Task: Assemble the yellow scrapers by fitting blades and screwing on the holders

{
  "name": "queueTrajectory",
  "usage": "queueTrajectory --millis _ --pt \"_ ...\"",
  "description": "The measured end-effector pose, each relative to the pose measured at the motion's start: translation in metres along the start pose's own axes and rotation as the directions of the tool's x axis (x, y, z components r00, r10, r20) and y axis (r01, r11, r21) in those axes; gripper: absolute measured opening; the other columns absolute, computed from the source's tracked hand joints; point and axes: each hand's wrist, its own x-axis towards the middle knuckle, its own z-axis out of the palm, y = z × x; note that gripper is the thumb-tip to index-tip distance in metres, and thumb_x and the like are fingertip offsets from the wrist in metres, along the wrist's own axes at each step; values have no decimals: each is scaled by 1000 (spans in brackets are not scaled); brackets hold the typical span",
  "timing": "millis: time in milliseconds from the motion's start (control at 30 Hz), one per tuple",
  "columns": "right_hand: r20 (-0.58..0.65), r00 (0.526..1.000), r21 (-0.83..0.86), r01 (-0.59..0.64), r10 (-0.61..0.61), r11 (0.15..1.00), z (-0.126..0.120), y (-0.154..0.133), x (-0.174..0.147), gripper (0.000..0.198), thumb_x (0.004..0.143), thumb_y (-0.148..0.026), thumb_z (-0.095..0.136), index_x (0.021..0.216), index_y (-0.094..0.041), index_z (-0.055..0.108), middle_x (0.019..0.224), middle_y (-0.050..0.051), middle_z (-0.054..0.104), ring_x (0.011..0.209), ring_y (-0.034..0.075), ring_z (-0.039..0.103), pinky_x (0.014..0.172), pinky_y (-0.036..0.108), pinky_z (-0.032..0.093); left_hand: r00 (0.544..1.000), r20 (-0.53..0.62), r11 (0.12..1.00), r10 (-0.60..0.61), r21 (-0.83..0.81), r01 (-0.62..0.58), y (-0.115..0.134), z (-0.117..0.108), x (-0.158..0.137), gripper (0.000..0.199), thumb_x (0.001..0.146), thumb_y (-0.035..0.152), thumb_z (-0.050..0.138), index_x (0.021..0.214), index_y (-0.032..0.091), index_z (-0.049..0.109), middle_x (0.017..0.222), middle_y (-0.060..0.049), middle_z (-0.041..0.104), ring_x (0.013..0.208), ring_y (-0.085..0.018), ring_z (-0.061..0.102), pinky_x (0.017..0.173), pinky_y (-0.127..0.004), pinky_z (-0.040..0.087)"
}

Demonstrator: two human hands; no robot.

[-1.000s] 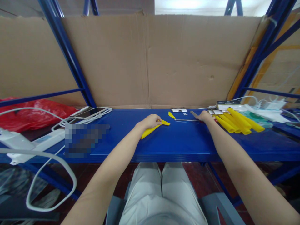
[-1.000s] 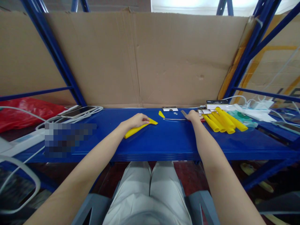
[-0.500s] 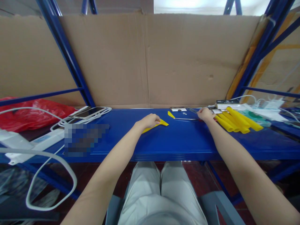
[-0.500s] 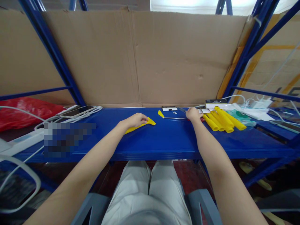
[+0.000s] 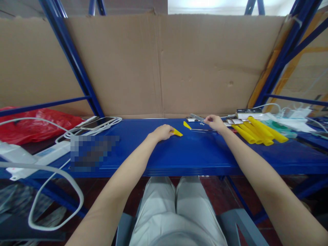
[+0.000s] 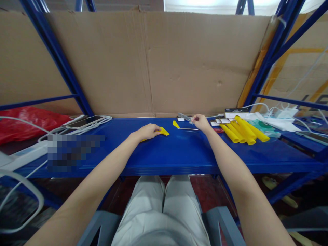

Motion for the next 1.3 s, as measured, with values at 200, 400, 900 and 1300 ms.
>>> queueTrajectory --millis 200,400,900,1300 --pt "74 997 257 -46 27 965 11 -14 -7 14 66 -28 65 63 -18 56 70 1 63 72 16 56 74 30 44 1000 -20 1000 12 15 -11 2 5 1 30 80 25 63 109 21 70 113 -7 69 104 -23 62 88 -29 45" --pt "196 979 417 -26 -62 908 26 -27 -14 13 61 -26 67 63 -18 58 68 -1 62 70 13 55 78 31 43 994 -107 999 -30 12 31 4 9 3 35 80 22 62 115 22 66 120 -8 64 109 -24 58 93 -32 43" --pt "595 797 328 -121 -105 937 27 -53 -41 21 63 -36 66 61 -17 58 52 -5 49 51 8 39 54 24 27 957 -290 994 16 -95 -46 11 9 4 37 84 16 57 120 19 62 115 -8 58 104 -19 58 93 -30 44" --pt "602 767 424 -70 -223 903 32 -40 -35 36 64 -50 68 68 -19 50 55 -6 44 52 8 37 54 25 25 950 -299 990 95 -73 -122 8 14 8 38 82 15 60 120 18 62 111 -7 61 101 -18 59 91 -31 46"
